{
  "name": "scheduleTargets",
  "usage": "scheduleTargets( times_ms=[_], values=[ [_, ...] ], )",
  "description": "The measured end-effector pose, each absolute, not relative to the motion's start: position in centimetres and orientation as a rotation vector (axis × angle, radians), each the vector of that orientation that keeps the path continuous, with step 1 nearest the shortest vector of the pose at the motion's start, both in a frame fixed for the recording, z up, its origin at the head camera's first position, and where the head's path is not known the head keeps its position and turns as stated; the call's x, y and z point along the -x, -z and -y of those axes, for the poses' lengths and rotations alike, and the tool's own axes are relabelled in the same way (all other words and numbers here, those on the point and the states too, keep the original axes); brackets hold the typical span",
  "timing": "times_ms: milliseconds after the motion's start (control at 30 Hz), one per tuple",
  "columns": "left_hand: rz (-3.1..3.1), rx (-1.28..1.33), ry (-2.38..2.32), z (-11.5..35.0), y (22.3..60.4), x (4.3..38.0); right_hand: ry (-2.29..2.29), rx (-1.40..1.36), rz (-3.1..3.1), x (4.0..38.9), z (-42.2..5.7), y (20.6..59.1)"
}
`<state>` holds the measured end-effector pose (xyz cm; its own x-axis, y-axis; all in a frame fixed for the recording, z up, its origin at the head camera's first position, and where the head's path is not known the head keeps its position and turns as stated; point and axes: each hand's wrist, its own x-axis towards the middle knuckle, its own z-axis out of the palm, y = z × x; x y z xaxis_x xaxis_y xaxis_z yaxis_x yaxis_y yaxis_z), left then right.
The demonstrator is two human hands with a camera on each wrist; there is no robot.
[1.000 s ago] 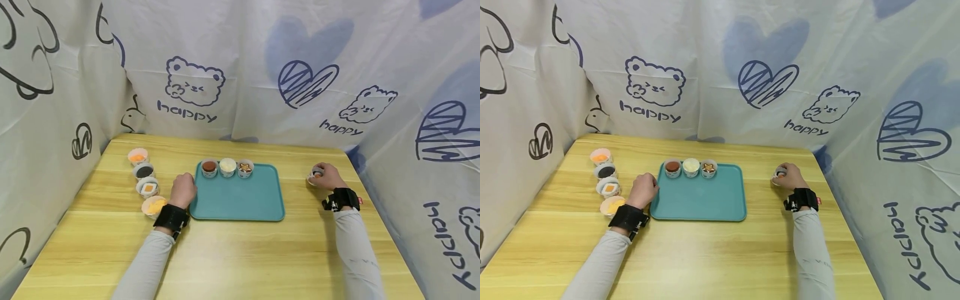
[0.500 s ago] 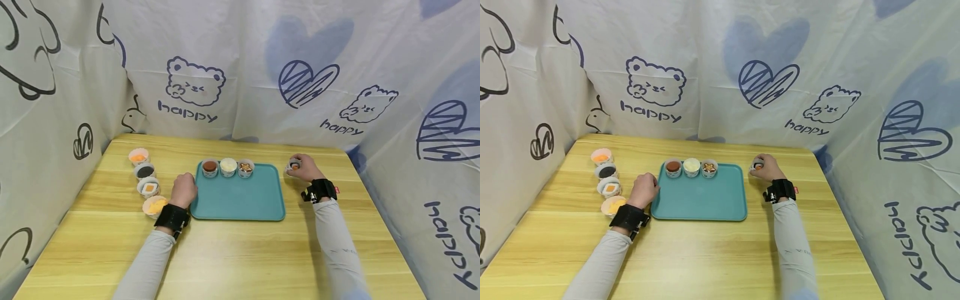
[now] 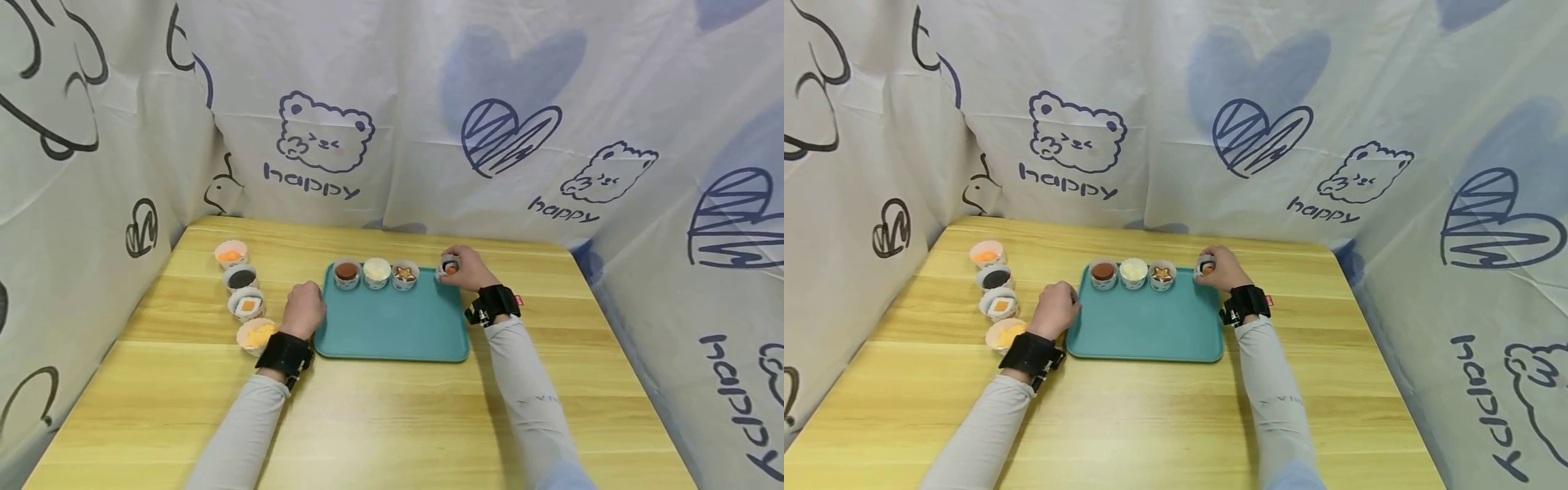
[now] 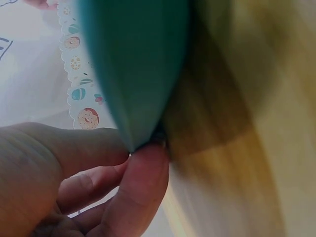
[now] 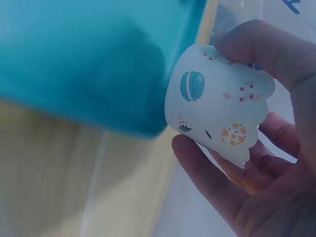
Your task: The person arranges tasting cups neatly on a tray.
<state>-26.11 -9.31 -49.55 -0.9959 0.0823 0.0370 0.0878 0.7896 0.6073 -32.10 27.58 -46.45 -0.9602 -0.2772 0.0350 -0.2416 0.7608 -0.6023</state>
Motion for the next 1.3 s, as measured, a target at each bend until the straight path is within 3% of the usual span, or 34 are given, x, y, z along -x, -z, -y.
scheduleTargets(
  times_ms=[1000, 1300],
  values=[
    [2.936, 0.153, 0.993, 9.1, 49.6, 26.4, 0.919, 0.399, -2.839, 32.1, -24.7, 47.9],
    [2.939, 0.158, 1.008, 9.4, 49.8, 26.3, 1.051, 0.274, -2.875, 29.7, -27.4, 47.7]
  ],
)
